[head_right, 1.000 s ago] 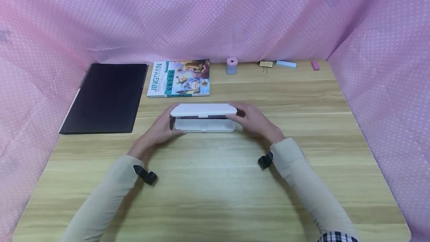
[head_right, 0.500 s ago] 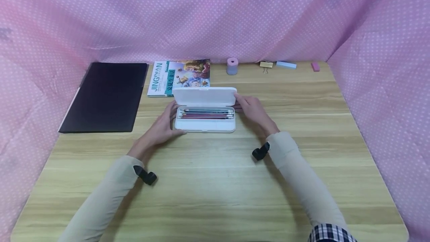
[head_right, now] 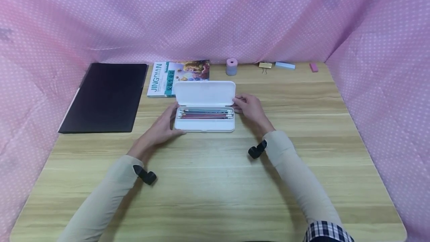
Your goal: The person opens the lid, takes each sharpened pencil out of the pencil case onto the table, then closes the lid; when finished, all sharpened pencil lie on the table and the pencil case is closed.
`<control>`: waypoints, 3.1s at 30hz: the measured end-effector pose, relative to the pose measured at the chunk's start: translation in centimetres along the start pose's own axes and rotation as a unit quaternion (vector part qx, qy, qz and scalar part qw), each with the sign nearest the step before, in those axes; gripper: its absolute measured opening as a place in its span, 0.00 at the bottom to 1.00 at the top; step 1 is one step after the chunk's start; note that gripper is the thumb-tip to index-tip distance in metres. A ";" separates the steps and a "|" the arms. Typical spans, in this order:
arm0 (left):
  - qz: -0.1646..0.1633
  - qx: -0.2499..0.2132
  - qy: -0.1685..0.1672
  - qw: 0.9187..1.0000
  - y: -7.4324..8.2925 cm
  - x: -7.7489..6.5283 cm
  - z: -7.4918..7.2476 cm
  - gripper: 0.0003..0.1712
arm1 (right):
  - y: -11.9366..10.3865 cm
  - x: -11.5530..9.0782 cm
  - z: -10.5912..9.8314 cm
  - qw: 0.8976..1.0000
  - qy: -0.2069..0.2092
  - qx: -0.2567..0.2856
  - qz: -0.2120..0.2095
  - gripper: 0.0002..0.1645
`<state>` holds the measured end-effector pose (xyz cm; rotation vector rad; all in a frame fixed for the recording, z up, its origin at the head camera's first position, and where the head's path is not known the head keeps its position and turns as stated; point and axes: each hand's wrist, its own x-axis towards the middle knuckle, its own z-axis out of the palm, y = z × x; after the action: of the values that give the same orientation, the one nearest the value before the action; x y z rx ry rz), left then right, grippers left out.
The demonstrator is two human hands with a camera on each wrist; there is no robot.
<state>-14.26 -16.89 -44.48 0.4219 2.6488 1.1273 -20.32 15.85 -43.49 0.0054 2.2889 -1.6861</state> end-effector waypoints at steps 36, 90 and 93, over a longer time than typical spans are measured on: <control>-0.026 0.029 -0.010 0.999 -0.2 0.3 -0.2 0.60 | 0.0 -4.1 -0.1 0.954 0.013 -0.211 -0.212 0.12; -0.020 -0.003 -0.006 1.000 0.1 0.1 -0.3 0.57 | -1.6 -2.8 1.7 0.895 -0.124 -0.361 -0.231 0.11; -0.022 -0.004 -0.005 1.000 0.1 0.0 -0.3 0.57 | -1.6 -3.1 1.3 0.914 -0.120 -0.332 -0.199 0.12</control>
<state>-14.37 -17.02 -44.25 0.3669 2.6305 1.1183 -17.31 14.71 -41.55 -0.8110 2.6513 -0.8843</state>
